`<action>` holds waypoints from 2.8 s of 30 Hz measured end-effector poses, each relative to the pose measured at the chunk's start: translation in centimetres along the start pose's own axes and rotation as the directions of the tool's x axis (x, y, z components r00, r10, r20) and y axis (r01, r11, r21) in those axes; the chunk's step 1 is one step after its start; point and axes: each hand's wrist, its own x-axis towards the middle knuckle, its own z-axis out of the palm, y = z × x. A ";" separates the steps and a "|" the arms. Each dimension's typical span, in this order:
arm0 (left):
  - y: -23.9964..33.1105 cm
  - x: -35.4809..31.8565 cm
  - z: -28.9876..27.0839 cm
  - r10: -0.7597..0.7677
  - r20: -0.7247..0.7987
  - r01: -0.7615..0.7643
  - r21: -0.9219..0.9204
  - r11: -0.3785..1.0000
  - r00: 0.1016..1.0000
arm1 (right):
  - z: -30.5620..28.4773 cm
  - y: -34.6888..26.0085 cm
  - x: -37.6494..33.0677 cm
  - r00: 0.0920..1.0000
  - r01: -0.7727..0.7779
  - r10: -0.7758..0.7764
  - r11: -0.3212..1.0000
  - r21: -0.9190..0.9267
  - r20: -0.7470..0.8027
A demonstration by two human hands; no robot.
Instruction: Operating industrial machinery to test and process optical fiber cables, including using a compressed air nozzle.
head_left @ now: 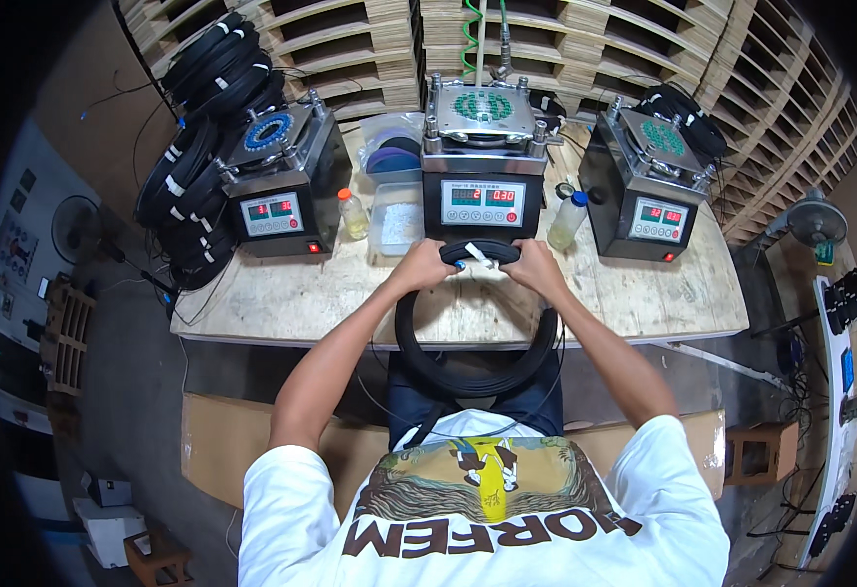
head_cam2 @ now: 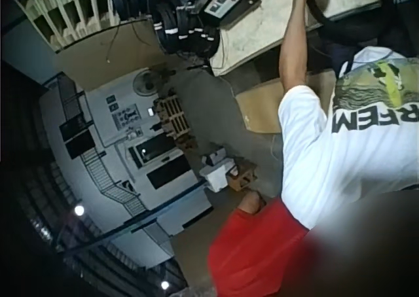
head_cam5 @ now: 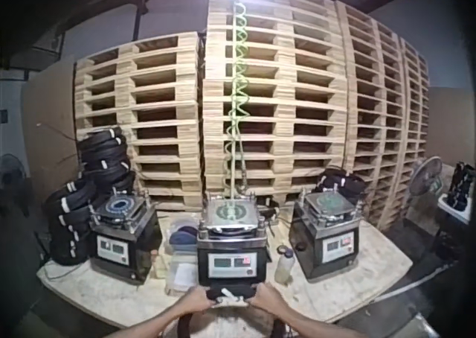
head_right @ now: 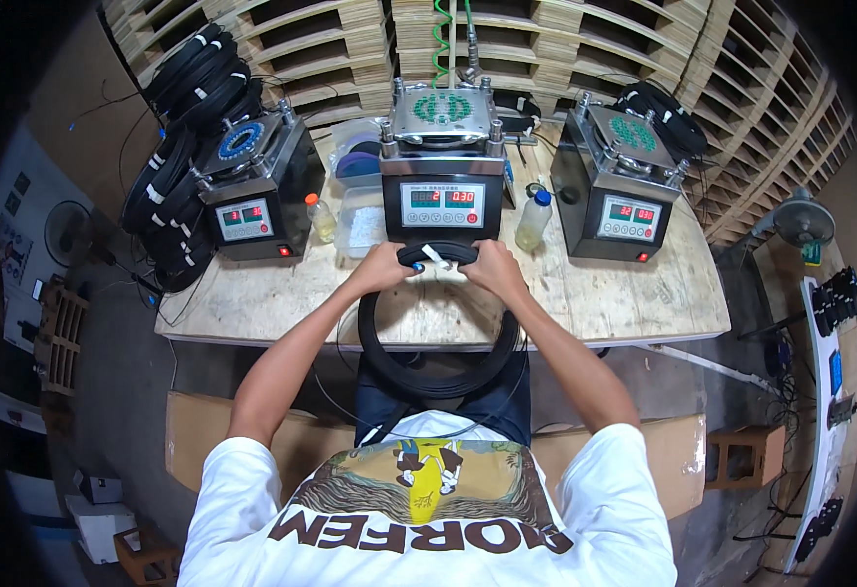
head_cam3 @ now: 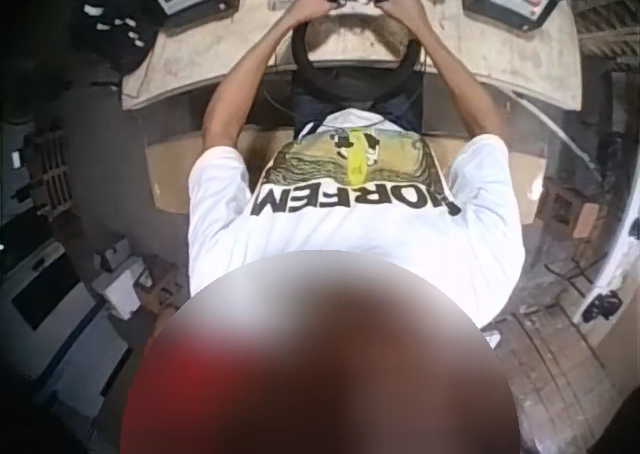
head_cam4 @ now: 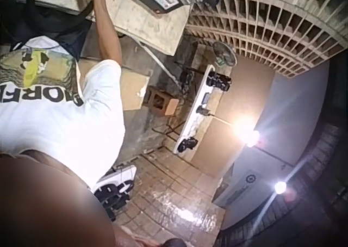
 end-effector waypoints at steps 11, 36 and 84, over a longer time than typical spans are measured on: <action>-2.6 -0.6 2.9 0.245 -0.266 -0.092 0.480 0.872 0.932 | 2.2 2.9 -3.6 0.985 -0.006 -0.057 0.930 -0.368 -0.162; 0.6 2.3 -10.3 0.102 0.067 -0.085 -0.219 0.972 0.993 | -9.2 4.1 2.8 0.921 0.159 -0.187 0.981 0.107 0.341; 2.2 19.4 -14.8 0.270 -0.624 -0.389 -0.059 0.919 0.733 | -14.5 -9.8 35.4 0.929 0.339 -0.206 0.807 0.485 -0.306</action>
